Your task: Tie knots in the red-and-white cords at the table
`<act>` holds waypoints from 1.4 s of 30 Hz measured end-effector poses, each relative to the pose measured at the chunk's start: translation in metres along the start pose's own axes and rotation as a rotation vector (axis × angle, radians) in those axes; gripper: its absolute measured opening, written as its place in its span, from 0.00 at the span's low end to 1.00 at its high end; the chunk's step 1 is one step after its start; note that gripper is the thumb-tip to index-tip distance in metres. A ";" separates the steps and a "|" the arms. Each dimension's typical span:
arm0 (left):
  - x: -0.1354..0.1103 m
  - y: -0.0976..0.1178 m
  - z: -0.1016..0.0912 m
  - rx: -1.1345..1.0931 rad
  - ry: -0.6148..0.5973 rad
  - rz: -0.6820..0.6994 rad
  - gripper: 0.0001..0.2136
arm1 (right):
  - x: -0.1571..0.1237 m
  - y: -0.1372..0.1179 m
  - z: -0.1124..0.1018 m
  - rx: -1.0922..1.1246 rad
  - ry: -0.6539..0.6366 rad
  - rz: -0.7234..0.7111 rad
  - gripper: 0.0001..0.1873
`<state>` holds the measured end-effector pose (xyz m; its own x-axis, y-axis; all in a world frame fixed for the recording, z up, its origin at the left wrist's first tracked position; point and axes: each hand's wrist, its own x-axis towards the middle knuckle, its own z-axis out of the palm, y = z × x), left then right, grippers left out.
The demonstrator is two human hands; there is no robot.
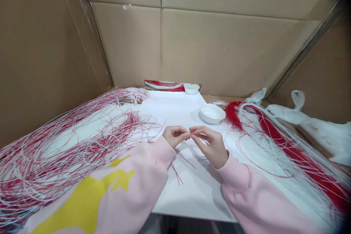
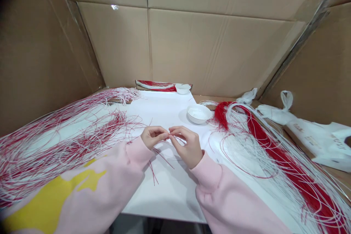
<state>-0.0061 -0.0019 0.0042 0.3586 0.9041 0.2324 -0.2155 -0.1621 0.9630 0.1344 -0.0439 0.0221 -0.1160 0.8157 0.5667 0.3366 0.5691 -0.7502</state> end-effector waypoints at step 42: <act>0.013 -0.011 -0.027 1.234 -0.115 0.115 0.11 | 0.013 0.054 -0.009 -0.579 -0.437 -0.200 0.12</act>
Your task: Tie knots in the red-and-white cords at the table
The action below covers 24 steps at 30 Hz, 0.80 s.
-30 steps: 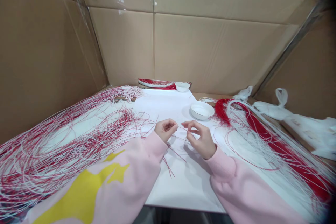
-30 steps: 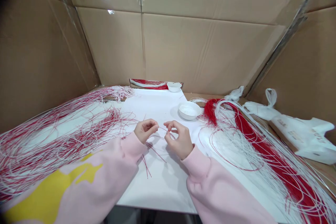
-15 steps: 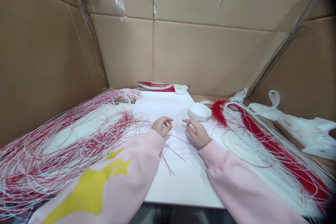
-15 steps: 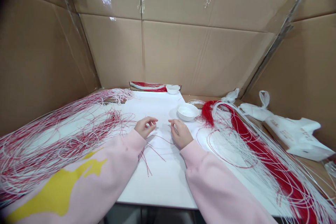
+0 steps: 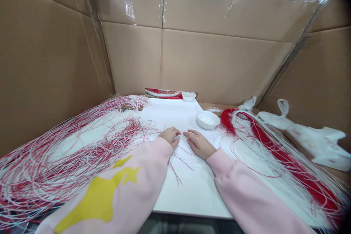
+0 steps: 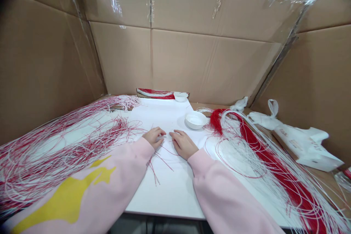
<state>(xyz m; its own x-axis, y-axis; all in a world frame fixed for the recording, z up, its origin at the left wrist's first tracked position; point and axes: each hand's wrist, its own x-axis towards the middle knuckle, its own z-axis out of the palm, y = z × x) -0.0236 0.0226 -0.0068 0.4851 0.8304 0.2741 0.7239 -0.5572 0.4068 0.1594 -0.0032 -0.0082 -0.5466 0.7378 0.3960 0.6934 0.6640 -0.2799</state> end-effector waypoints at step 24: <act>0.002 0.000 -0.001 0.014 -0.078 -0.041 0.10 | 0.001 -0.019 -0.004 0.308 0.236 0.146 0.08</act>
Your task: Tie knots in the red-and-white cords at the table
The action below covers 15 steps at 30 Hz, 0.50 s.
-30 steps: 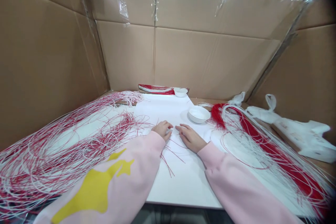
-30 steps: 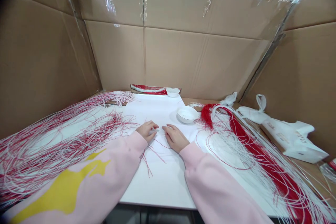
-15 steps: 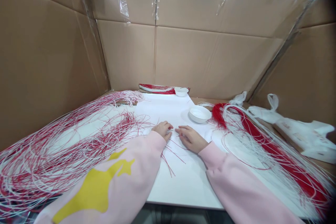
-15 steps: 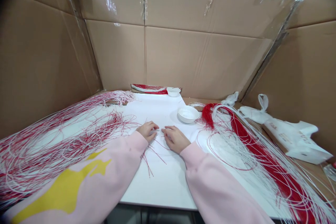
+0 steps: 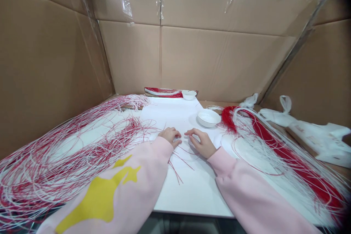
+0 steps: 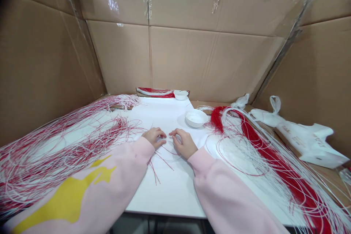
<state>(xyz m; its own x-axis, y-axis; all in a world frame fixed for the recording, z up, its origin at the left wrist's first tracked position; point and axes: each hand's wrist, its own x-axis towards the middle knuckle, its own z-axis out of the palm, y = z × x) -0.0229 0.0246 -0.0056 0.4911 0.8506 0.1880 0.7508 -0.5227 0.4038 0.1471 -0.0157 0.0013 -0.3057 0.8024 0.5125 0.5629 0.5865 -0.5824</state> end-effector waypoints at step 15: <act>0.008 -0.002 0.009 -0.583 0.031 -0.070 0.09 | -0.001 -0.010 0.000 0.103 0.147 0.081 0.04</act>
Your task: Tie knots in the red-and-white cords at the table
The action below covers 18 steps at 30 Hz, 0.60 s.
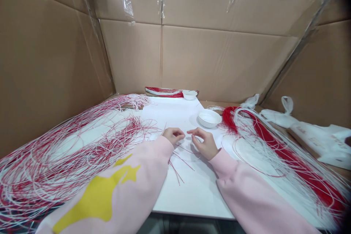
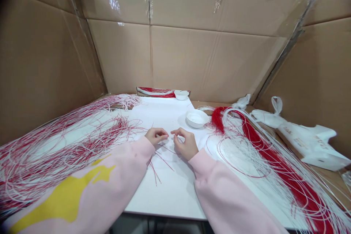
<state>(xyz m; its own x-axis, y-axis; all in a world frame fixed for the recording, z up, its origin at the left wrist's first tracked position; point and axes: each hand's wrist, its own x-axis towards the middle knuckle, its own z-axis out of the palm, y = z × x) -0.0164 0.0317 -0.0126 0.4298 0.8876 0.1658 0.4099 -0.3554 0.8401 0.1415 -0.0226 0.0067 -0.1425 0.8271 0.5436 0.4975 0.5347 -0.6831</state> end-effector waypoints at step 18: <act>-0.012 0.016 0.006 -1.233 -0.142 -0.307 0.13 | -0.008 -0.021 -0.002 0.222 0.030 -0.032 0.06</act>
<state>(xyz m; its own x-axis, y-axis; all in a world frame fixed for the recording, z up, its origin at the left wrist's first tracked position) -0.0103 0.0136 -0.0045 0.5635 0.8186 -0.1113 -0.4748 0.4311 0.7672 0.1343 -0.0409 0.0173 -0.1280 0.8051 0.5791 0.2918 0.5886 -0.7539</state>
